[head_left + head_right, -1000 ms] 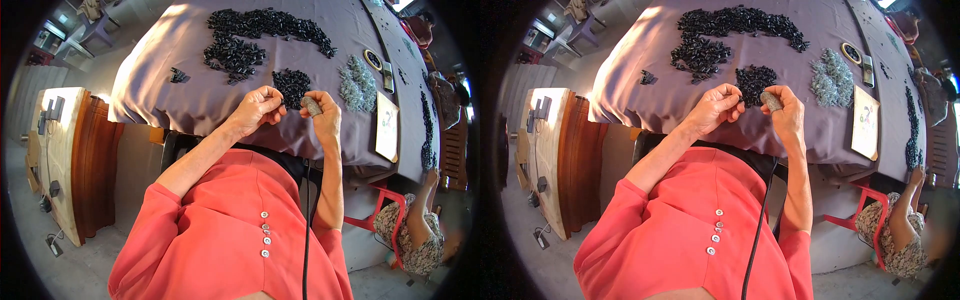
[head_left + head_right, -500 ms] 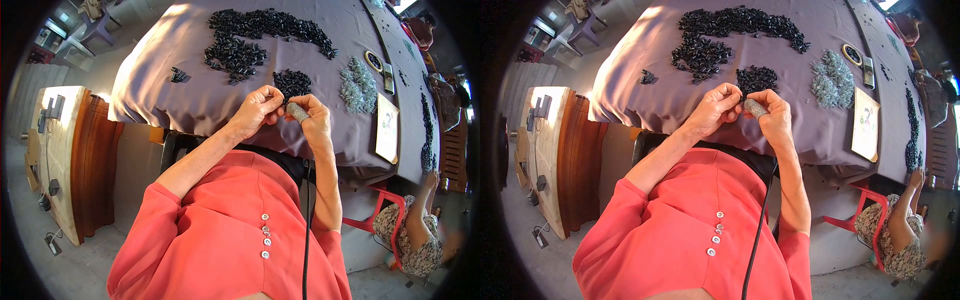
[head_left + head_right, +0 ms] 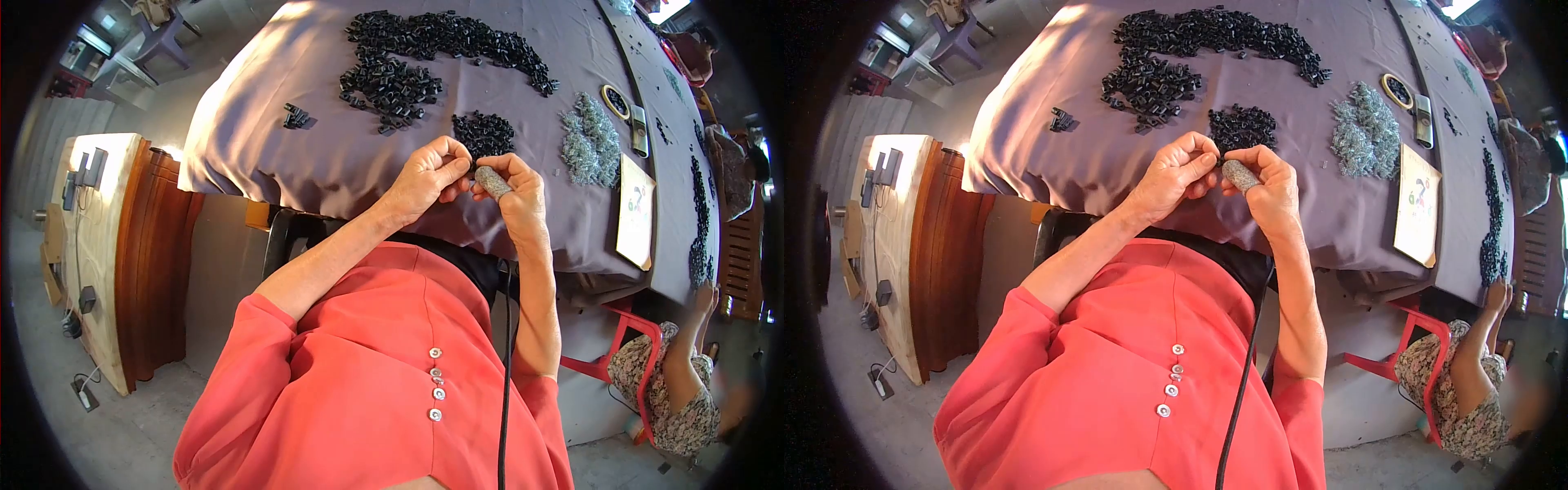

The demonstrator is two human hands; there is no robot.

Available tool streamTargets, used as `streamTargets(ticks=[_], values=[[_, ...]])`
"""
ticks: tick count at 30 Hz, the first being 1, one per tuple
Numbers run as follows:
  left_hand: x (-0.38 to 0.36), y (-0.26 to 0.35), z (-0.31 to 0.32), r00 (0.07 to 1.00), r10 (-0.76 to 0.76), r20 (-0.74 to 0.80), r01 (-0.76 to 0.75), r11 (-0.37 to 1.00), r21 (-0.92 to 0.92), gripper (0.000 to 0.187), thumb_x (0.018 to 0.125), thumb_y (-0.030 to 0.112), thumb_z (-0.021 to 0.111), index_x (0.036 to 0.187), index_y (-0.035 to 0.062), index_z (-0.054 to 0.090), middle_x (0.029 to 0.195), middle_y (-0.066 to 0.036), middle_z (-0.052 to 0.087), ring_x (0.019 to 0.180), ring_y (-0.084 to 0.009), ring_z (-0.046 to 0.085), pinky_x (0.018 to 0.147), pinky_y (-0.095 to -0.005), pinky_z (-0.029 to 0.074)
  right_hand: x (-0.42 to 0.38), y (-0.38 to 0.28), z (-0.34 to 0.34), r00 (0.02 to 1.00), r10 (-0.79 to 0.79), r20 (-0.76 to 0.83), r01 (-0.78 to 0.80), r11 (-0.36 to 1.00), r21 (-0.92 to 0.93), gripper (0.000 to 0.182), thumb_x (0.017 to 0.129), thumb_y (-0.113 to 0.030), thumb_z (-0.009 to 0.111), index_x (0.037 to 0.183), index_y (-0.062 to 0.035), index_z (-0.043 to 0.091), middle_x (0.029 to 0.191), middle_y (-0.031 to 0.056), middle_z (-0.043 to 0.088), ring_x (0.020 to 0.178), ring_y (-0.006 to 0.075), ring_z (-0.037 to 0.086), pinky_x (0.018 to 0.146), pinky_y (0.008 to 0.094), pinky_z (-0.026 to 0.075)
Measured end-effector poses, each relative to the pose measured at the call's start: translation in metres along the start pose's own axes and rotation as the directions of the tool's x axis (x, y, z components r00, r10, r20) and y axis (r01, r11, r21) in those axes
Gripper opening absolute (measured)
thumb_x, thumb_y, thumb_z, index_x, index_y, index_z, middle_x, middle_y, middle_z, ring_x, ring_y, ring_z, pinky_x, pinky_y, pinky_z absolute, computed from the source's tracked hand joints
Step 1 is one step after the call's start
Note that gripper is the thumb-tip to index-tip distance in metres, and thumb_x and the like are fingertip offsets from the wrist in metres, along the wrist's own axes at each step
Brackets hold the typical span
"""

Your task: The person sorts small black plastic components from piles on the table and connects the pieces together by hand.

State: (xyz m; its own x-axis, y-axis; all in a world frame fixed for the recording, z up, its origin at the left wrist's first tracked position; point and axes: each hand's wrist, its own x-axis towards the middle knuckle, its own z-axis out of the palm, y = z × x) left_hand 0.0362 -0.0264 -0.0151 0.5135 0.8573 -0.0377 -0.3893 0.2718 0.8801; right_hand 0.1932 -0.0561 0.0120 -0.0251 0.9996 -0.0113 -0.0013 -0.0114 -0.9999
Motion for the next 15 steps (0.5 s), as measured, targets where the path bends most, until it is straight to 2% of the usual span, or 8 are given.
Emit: streamTargets(ticks=[6,9,15], values=[[-0.0011,0.0016,0.0013,1.0,-0.012,0.008,0.012,1.0,0.02,0.008,0.091,0.017,0.05,0.091,0.0088,0.05,0.066,0.001,0.052,0.052,-0.0032,0.04,0.046,-0.0162,0.031,0.0,-0.0014,-0.0022,1.0,0.019,0.011,-0.019,1.0,0.0,0.009,0.082,0.002,0.055,0.09,0.0033,0.059,0.075,0.0062,0.06,0.065,0.0111,0.057,0.059,0.0245,0.049],[-0.0013,0.0032,0.001,1.0,-0.013,0.018,0.012,1.0,0.022,0.008,0.091,0.017,0.05,0.09,0.0089,0.05,0.066,0.001,0.052,0.052,-0.0031,0.04,0.046,-0.0161,0.031,0.001,0.0008,-0.004,0.999,0.034,0.028,-0.032,0.998,-0.06,0.01,0.08,0.004,0.055,0.09,0.003,0.059,0.074,0.0062,0.06,0.064,0.0111,0.057,0.058,0.0242,0.048],[-0.0017,0.0033,0.0018,0.999,-0.001,0.054,-0.003,0.998,0.069,0.008,0.091,0.016,0.05,0.09,0.0088,0.05,0.067,0.002,0.051,0.055,-0.0026,0.04,0.046,-0.0158,0.031,0.0011,0.0,-0.0074,0.996,0.057,0.062,-0.057,0.998,0.007,0.01,0.078,0.004,0.057,0.088,0.0024,0.059,0.074,0.0068,0.061,0.062,0.0113,0.057,0.058,0.0239,0.048]])
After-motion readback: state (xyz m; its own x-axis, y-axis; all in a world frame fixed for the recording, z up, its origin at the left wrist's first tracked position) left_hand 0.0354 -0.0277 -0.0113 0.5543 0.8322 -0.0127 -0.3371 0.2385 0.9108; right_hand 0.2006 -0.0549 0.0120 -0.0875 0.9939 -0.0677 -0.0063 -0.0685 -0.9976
